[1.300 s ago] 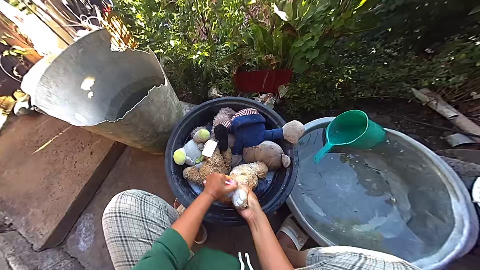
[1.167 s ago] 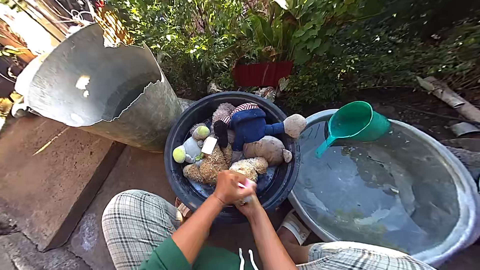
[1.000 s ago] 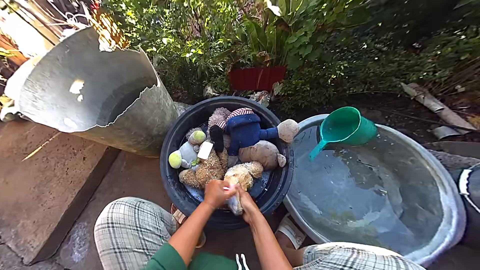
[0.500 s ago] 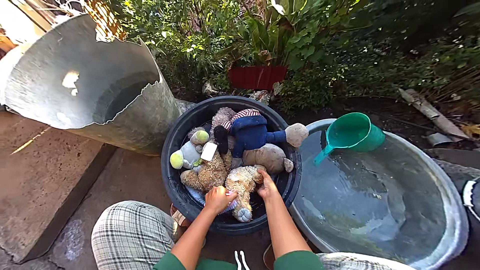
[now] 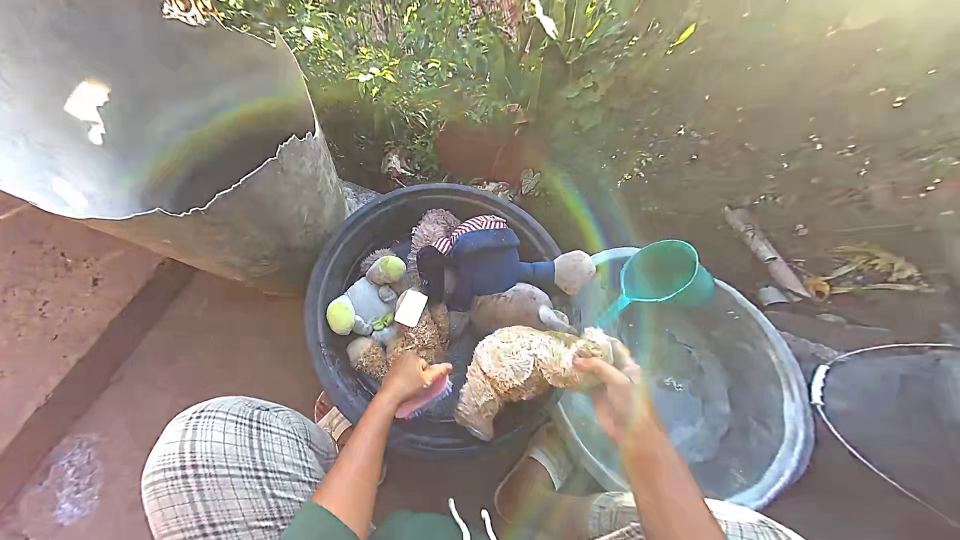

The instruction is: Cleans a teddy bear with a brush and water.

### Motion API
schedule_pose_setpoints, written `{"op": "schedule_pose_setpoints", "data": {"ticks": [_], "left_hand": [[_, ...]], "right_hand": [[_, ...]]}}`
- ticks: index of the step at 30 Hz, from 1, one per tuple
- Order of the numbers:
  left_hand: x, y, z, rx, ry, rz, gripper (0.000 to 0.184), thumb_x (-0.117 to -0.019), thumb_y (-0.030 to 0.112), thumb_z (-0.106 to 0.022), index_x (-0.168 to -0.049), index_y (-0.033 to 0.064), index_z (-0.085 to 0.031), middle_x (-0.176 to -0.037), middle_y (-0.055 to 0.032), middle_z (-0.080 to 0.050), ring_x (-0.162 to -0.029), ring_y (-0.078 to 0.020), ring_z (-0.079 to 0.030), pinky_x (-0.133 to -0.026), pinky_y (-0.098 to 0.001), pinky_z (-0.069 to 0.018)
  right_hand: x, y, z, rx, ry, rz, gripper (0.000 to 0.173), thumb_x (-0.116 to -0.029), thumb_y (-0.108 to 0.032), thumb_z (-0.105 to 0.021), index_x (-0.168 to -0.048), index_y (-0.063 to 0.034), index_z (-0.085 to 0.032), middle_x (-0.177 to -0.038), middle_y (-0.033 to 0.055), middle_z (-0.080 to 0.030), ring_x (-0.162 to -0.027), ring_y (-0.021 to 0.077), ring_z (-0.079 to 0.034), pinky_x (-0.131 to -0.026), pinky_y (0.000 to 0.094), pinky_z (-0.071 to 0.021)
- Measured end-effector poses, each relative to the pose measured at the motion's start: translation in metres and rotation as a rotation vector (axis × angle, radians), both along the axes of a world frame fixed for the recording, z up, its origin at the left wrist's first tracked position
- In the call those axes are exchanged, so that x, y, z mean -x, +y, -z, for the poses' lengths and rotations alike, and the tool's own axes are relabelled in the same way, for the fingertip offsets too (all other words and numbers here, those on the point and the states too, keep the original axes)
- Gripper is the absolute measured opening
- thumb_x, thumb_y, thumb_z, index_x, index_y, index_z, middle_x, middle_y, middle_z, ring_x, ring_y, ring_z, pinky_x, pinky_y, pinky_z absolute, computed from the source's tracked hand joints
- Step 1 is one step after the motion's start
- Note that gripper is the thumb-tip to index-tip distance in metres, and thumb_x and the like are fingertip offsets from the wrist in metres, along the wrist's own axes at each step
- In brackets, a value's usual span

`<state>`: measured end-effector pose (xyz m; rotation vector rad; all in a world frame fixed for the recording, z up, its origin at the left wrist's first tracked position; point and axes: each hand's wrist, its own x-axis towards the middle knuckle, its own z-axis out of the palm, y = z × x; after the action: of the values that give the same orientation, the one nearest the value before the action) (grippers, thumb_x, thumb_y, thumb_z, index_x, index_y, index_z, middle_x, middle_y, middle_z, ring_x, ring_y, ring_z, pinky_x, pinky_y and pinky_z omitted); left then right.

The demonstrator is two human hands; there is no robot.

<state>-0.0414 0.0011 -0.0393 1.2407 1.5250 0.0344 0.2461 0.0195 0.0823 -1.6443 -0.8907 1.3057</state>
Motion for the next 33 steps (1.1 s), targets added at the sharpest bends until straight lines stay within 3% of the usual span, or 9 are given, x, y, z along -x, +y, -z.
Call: {"op": "schedule_pose_setpoints", "data": {"ticks": [5,8,13,17,20,22,26,30,33], "left_hand": [[-0.045,-0.013,0.010,0.079,0.176,0.278,0.035,-0.0990,0.026,-0.065,-0.117,-0.0041,-0.068,-0.126,-0.0280,-0.065,-0.125,-0.0447,-0.059,-0.103,-0.0658,-0.0457],[-0.060,-0.015,0.024,-0.014,0.355,0.322,0.028,-0.1005,0.018,-0.059,-0.119,-0.0018,-0.067,-0.126,-0.0259,-0.066,-0.122,-0.0441,-0.062,-0.097,-0.0640,-0.0494],[-0.028,0.004,0.063,-0.087,0.503,0.286,0.029,-0.1024,0.013,-0.055,-0.125,-0.0028,-0.065,-0.127,-0.0274,-0.066,-0.121,-0.0468,-0.062,-0.097,-0.0650,-0.0491],[-0.026,-0.004,0.083,-0.066,0.563,0.191,0.031,-0.1037,0.009,-0.050,-0.128,-0.0042,-0.064,-0.129,-0.0283,-0.065,-0.123,-0.0462,-0.062,-0.100,-0.0627,-0.0486],[-0.030,-0.005,0.074,0.073,0.449,0.195,0.041,-0.1040,0.030,-0.055,-0.132,0.0004,-0.064,-0.136,-0.0262,-0.062,-0.130,-0.0441,-0.058,-0.105,-0.0644,-0.0456],[-0.023,0.000,0.064,0.060,0.272,0.014,0.047,-0.1030,0.042,-0.058,-0.124,0.0009,-0.068,-0.127,-0.0263,-0.066,-0.124,-0.0431,-0.062,-0.103,-0.0651,-0.0465],[-0.028,0.005,0.010,-0.288,0.016,-0.453,0.044,-0.1032,0.037,-0.058,-0.105,-0.0049,-0.073,-0.100,-0.0239,-0.071,-0.101,-0.0371,-0.068,-0.096,-0.0584,-0.0491],[-0.100,0.003,-0.057,-0.846,-0.079,-0.416,0.042,-0.0897,0.037,-0.072,-0.077,-0.0024,-0.072,-0.073,-0.0152,-0.070,-0.072,-0.0297,-0.070,-0.072,-0.0537,-0.0559],[-0.171,-0.005,-0.081,-1.228,-0.310,-0.249,0.038,-0.0809,0.036,-0.075,-0.062,0.0044,-0.064,-0.061,-0.0080,-0.066,-0.059,-0.0204,-0.067,-0.056,-0.0408,-0.0551]], "right_hand": [[-0.033,-0.016,-0.017,0.061,-0.431,-0.362,0.064,-0.0654,-0.003,-0.080,-0.123,0.0043,-0.052,-0.105,0.0156,-0.060,-0.092,0.0201,-0.063,-0.077,0.0389,-0.0548],[-0.038,-0.012,-0.007,0.102,-0.553,-0.543,0.059,-0.0681,-0.010,-0.079,-0.121,0.0012,-0.056,-0.108,0.0182,-0.062,-0.099,0.0268,-0.062,-0.084,0.0475,-0.0504],[-0.044,-0.006,0.006,0.222,-0.642,-0.742,0.055,-0.0771,-0.019,-0.082,-0.123,0.0013,-0.060,-0.112,0.0227,-0.065,-0.104,0.0340,-0.064,-0.091,0.0538,-0.0502],[-0.044,-0.010,0.019,0.336,-0.514,-0.636,0.052,-0.0781,-0.016,-0.082,-0.121,0.0007,-0.058,-0.108,0.0195,-0.064,-0.091,0.0276,-0.068,-0.080,0.0458,-0.0578],[-0.036,-0.022,0.029,0.409,-0.185,-0.321,0.037,-0.0847,0.002,-0.071,-0.117,0.0018,-0.054,-0.099,0.0137,-0.064,-0.076,0.0196,-0.069,-0.066,0.0341,-0.0611],[-0.032,-0.026,0.035,0.445,-0.003,-0.139,0.021,-0.0906,0.005,-0.063,-0.108,-0.0013,-0.053,-0.089,0.0103,-0.064,-0.071,0.0172,-0.066,-0.061,0.0315,-0.0577],[-0.027,-0.028,0.043,0.460,0.195,-0.005,0.009,-0.0931,0.002,-0.053,-0.094,-0.0074,-0.051,-0.082,0.0071,-0.063,-0.066,0.0147,-0.064,-0.057,0.0281,-0.0543],[-0.025,-0.029,0.042,0.460,0.269,0.017,0.013,-0.0911,0.004,-0.052,-0.097,-0.0075,-0.051,-0.082,0.0067,-0.064,-0.067,0.0149,-0.065,-0.058,0.0292,-0.0560],[-0.024,-0.037,0.039,0.385,0.368,0.073,0.017,-0.1031,-0.008,-0.037,-0.099,-0.0105,-0.054,-0.079,0.0012,-0.065,-0.069,0.0094,-0.065,-0.061,0.0256,-0.0565]]}}
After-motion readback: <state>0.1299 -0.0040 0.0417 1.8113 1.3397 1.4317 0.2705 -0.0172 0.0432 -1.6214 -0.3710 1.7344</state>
